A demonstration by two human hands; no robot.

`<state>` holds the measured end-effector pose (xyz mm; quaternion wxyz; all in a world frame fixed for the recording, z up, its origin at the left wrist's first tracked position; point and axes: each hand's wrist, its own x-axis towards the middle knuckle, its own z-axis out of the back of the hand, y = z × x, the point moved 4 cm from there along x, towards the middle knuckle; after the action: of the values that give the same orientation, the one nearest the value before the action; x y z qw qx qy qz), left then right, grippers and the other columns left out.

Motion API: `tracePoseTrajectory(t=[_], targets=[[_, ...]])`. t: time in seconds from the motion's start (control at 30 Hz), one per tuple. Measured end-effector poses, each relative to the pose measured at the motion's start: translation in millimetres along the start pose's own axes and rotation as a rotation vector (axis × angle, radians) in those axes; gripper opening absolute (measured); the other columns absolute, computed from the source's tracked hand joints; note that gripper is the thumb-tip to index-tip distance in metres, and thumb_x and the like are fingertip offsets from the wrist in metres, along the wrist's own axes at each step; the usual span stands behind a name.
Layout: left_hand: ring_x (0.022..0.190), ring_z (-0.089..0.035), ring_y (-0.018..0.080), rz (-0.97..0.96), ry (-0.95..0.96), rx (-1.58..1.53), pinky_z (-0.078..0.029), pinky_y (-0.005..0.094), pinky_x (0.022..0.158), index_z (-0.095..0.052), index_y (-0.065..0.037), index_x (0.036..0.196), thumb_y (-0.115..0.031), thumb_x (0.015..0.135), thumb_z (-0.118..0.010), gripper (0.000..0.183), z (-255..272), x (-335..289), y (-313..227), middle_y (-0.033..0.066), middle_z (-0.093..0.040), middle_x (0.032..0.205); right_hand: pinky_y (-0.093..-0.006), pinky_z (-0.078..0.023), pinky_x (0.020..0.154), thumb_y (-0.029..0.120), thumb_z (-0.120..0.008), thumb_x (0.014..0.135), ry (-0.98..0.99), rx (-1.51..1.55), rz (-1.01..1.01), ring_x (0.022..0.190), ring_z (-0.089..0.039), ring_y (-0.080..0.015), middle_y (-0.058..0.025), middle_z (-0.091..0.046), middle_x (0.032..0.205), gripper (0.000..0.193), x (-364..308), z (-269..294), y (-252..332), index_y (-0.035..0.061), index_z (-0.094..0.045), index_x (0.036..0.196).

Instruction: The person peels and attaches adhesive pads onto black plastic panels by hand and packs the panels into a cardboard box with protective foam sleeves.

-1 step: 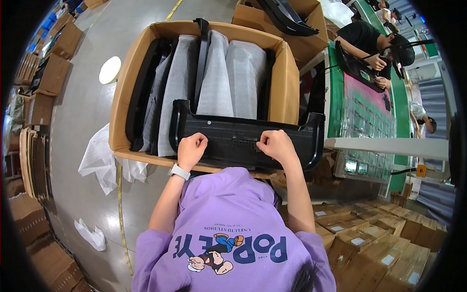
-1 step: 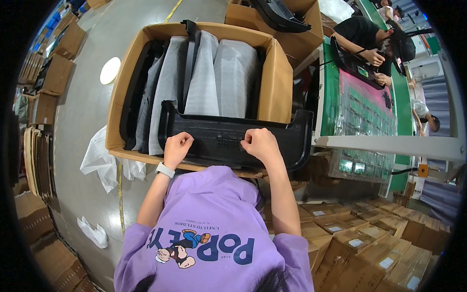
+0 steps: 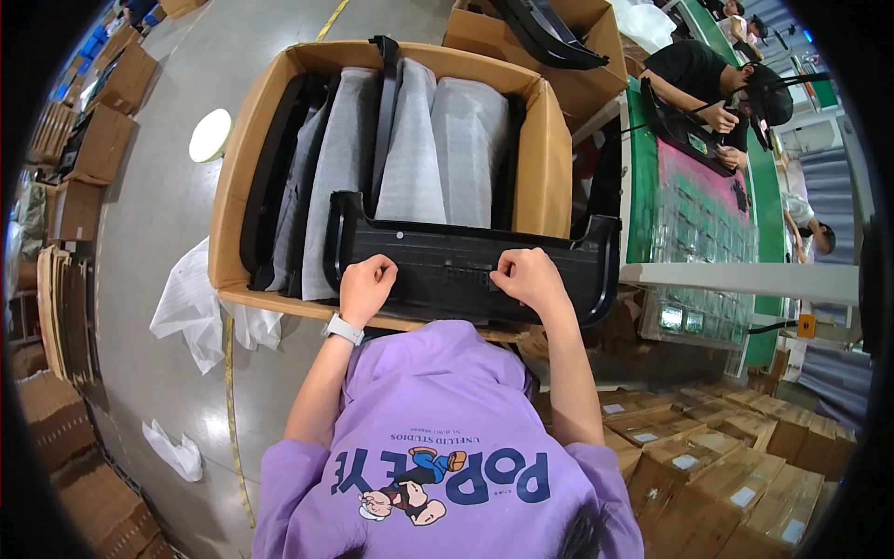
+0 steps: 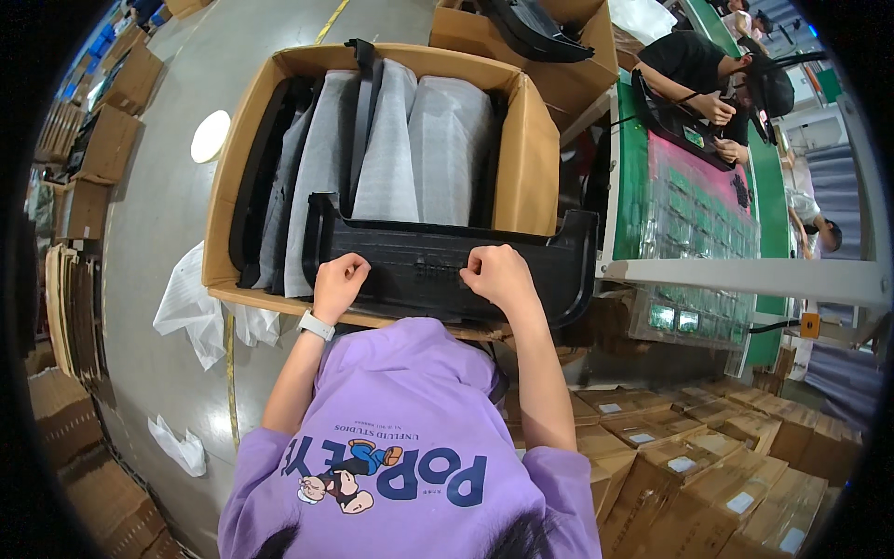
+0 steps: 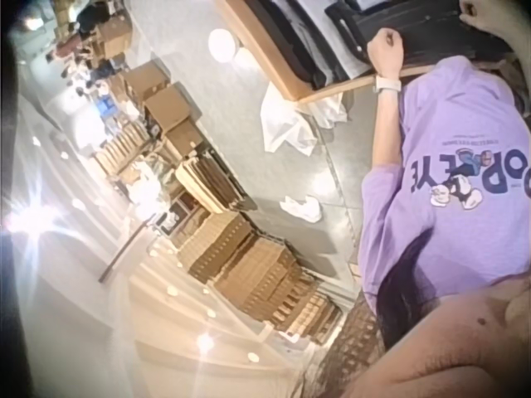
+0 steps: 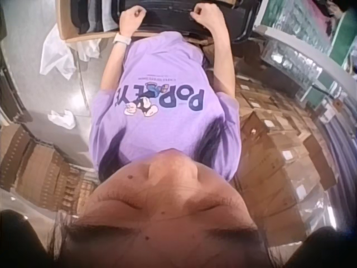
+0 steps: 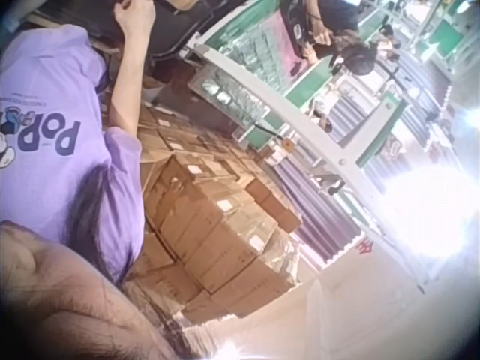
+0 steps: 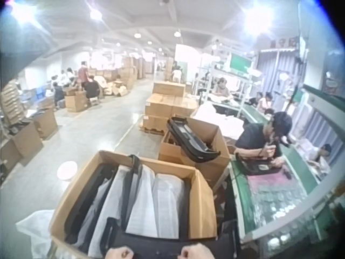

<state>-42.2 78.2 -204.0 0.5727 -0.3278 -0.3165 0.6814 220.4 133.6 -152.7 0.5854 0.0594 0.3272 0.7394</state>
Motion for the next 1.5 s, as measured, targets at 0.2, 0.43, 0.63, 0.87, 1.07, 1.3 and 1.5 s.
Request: tracePoseTrajectory(t=[0.2, 0.43, 0.63, 0.87, 1.07, 1.3, 1.5], targets=[[0.044, -0.046, 0.0163, 0.033, 0.016, 0.005, -0.036, 0.0302, 0.046, -0.064, 0.000, 0.080, -0.013, 0.078, -0.063, 0.014, -1.6, 0.4, 5.3, 0.0114, -0.049, 0.052, -0.0252, -0.043, 0.042, 0.014, -0.072, 0.074, 0.074, 0.189, -0.133, 0.037, -0.054, -0.0143, -0.0073, -0.057, 0.050, 0.023, -0.6, 2.2, -2.6, -0.0026, -0.059, 0.064], [0.045, -0.045, 0.0147, 0.014, 0.013, -0.010, -0.036, 0.0295, 0.046, -0.064, 0.000, 0.080, -0.013, 0.078, -0.064, 0.014, -1.3, 0.1, 6.8, 0.0102, -0.049, 0.052, -0.0265, -0.047, 0.046, 0.021, -0.073, 0.075, 0.087, 0.116, -0.204, 0.039, -0.058, -0.0171, -0.0099, -0.058, 0.049, 0.027, 0.7, -1.2, -4.0, -0.0011, -0.061, 0.063], [0.045, -0.045, 0.0142, 0.004, 0.006, -0.034, -0.036, 0.0291, 0.046, -0.064, 0.000, 0.079, -0.013, 0.078, -0.064, 0.014, -0.9, -2.4, 6.7, 0.0101, -0.049, 0.052, -0.0291, -0.048, 0.047, 0.027, -0.068, 0.080, 0.000, 0.021, -0.126, 0.038, -0.057, -0.0182, -0.0105, -0.056, 0.046, 0.032, -1.9, -5.2, -4.0, 0.0001, -0.063, 0.063], [0.046, -0.047, 0.0145, 0.032, 0.013, -0.039, -0.036, 0.0293, 0.047, -0.064, 0.001, 0.079, -0.014, 0.078, -0.064, 0.014, -0.3, -1.6, 8.0, 0.0105, -0.051, 0.053, -0.0294, -0.048, 0.049, 0.028, -0.069, 0.080, 0.048, 0.094, -0.171, 0.038, -0.057, -0.0182, -0.0093, -0.057, 0.049, 0.031, -2.0, -6.6, -4.3, 0.0008, -0.063, 0.065], [0.046, -0.048, 0.0143, 0.016, 0.009, -0.037, -0.037, 0.0288, 0.047, -0.064, 0.000, 0.079, -0.013, 0.078, -0.063, 0.014, -0.9, 6.6, 3.3, 0.0102, -0.051, 0.053, -0.0348, -0.050, 0.057, 0.029, -0.079, 0.063, 0.064, -0.100, 0.023, 0.054, -0.062, -0.0256, -0.0106, -0.061, 0.058, 0.031, -1.5, -0.1, -0.9, 0.0045, -0.059, 0.065], [0.049, -0.055, 0.0146, -0.009, -0.001, -0.039, -0.041, 0.0280, 0.049, -0.066, -0.002, 0.076, -0.011, 0.076, -0.061, 0.010, -3.3, 1.8, 19.8, 0.0094, -0.056, 0.055, -0.0354, -0.049, 0.062, 0.031, -0.076, 0.065, 0.121, 0.048, 0.180, 0.068, -0.062, -0.0277, -0.0106, -0.062, 0.071, 0.033, -45.6, 18.7, 6.1, 0.0042, -0.064, 0.081], [0.047, -0.055, 0.0227, 0.014, -0.003, -0.067, -0.040, 0.0330, 0.047, -0.065, -0.002, 0.076, -0.015, 0.077, -0.063, 0.014, -0.9, -0.5, 14.9, 0.0132, -0.055, 0.055, -0.0356, -0.049, 0.062, 0.015, -0.071, 0.064, -0.115, -0.382, 0.381, 0.079, -0.057, -0.0230, -0.0046, -0.054, 0.078, 0.017, -97.4, 21.7, -12.5, 0.0107, -0.061, 0.077]])
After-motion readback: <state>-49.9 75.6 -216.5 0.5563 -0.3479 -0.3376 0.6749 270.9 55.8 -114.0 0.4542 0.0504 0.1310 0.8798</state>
